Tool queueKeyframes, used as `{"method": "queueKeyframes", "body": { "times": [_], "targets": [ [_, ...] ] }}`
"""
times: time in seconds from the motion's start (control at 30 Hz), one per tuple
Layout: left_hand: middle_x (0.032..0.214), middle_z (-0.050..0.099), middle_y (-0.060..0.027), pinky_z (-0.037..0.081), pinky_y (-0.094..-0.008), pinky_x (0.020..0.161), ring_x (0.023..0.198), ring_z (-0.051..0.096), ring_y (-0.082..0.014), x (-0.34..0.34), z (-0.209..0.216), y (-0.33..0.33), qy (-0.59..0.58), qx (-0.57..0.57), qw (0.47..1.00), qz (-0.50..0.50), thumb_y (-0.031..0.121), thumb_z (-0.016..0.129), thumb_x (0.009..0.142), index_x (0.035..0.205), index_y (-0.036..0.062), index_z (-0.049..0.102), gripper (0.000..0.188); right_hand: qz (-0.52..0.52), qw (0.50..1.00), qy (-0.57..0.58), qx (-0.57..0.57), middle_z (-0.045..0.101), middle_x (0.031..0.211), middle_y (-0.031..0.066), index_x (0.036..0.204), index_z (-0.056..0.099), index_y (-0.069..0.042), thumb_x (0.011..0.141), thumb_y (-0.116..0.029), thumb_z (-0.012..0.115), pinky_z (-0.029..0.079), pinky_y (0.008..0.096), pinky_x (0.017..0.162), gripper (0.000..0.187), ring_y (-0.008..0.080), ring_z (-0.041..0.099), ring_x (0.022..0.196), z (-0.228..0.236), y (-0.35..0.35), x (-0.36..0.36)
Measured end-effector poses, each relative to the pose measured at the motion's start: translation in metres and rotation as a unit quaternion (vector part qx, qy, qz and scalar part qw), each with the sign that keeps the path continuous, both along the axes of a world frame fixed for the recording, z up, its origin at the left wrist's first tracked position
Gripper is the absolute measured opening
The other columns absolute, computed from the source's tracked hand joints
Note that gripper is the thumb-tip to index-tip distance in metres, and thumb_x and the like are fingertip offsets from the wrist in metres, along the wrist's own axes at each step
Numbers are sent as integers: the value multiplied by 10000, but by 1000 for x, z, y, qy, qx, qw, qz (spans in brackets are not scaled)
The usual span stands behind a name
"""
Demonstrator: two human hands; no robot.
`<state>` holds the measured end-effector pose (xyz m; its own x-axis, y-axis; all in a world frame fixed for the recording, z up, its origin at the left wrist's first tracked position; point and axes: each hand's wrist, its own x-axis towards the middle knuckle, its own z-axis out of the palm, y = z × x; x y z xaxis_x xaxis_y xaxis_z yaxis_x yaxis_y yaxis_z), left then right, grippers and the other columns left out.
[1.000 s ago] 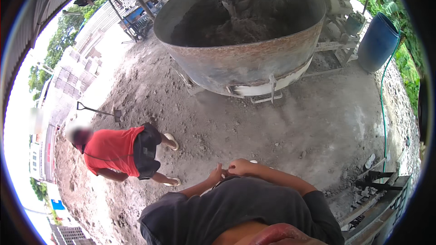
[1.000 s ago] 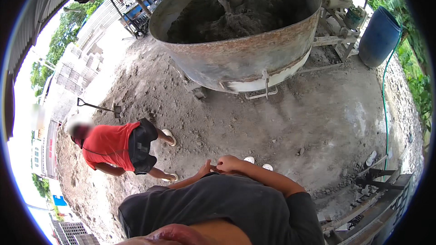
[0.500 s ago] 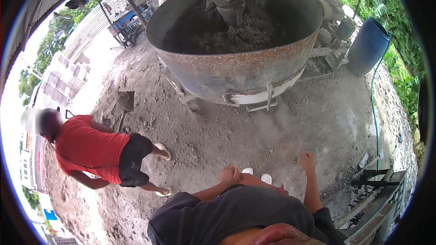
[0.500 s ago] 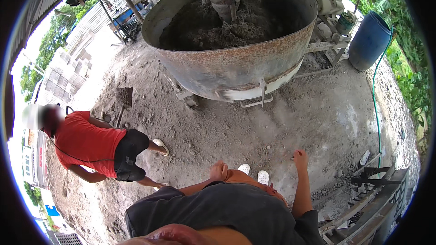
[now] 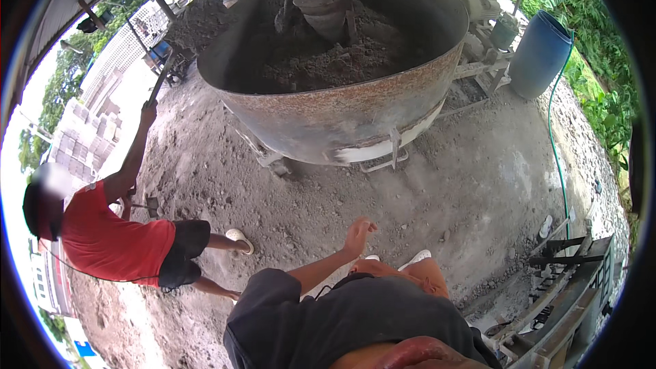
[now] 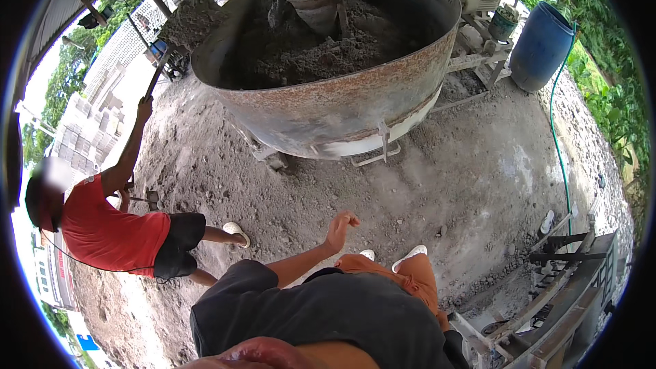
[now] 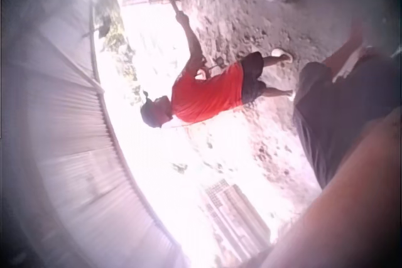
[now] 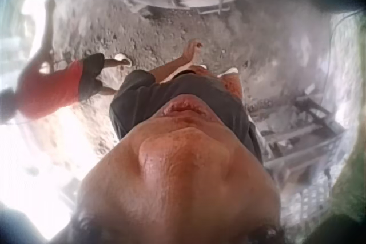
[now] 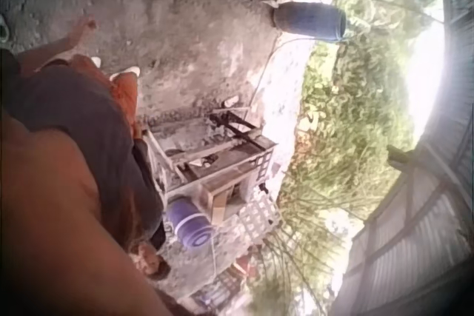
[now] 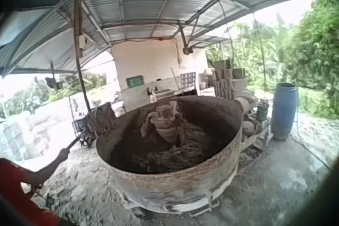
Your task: The person repeatedly reaches into a rotating concrete mixer pan by hand, scoops up and squeezes clumps of the mortar mixture, and tosses clumps back into the pan.
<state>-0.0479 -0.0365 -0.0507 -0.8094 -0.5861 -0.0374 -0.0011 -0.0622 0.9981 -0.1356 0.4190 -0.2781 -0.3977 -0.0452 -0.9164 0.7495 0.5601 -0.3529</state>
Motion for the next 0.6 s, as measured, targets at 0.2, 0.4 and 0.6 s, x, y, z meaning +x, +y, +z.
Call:
{"method": "queueKeyframes", "body": {
  "times": [0.2,0.4,0.6],
  "targets": [
    [964,508,-144,388,-384,857,936,500,-241,-99,303,-31,378,-106,918,-53,587,166,940,920,-48,602,770,7,996,44,-78,627,714,127,902,616,23,829,-100,579,465,368,484,148,222,590,555,56,-114,-79],
    [1151,449,-79,371,-463,1033,1199,402,-270,-134,446,16,518,-255,794,-190,437,356,981,1054,80,647,467,37,995,59,-69,631,723,128,930,616,24,835,-106,587,465,369,492,164,224,592,564,23,-79,-184],
    [1118,501,-85,421,-403,949,1140,467,-241,-233,466,80,472,-281,801,-237,332,418,959,1045,62,617,346,24,996,86,-13,635,730,128,954,616,25,840,-111,593,466,370,500,179,226,593,573,-5,3,-333]
  ]
}}
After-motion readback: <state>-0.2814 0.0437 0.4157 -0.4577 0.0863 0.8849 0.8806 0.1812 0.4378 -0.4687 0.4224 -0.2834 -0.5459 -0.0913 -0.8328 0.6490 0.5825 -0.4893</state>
